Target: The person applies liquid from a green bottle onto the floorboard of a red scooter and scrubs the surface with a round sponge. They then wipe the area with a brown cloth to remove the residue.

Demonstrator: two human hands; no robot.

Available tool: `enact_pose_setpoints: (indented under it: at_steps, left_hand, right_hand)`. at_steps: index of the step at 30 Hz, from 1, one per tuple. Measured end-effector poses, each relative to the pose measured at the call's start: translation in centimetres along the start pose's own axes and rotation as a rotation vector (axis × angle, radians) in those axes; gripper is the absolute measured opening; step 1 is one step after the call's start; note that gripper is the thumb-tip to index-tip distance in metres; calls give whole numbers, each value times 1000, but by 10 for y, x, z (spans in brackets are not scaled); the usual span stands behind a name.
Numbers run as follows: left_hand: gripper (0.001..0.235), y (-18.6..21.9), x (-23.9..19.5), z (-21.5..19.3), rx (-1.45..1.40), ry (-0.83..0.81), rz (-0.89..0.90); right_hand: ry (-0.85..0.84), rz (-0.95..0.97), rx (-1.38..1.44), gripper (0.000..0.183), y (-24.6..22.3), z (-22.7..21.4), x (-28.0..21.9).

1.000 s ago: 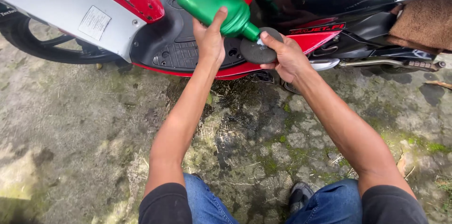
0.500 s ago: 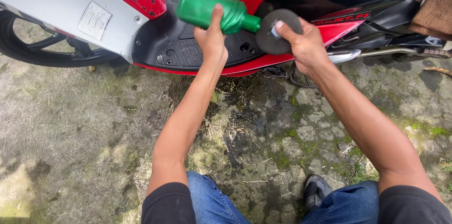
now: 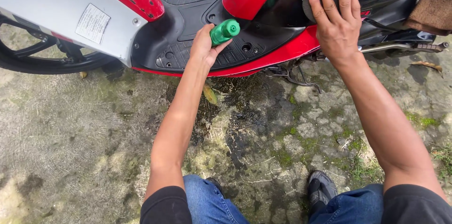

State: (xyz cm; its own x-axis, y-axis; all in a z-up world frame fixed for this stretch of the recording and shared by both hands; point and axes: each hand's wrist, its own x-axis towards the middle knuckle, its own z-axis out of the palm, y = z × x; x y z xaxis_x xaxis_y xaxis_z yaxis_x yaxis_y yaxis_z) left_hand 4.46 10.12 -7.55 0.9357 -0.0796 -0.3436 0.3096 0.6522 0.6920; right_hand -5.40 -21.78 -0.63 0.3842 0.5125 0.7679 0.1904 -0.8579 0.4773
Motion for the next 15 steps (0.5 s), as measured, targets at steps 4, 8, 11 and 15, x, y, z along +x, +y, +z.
enact_pose_setpoints:
  at_steps: [4, 8, 11, 15]
  left_hand:
    - [47, 13, -19, 16, -51, 36, -15]
    - [65, 8, -7, 12, -92, -12, 22]
    - [70, 8, 5, 1, -137, -30, 69]
    - [34, 21, 15, -16, -281, 28, 80]
  right_hand:
    - [-105, 8, 31, 58, -9, 22, -5]
    - [-220, -130, -122, 59, -4, 10, -1]
    - [-219, -86, -130, 65, 20, 3, -3]
    - [-279, 210, 169, 77, 14, 25, -2]
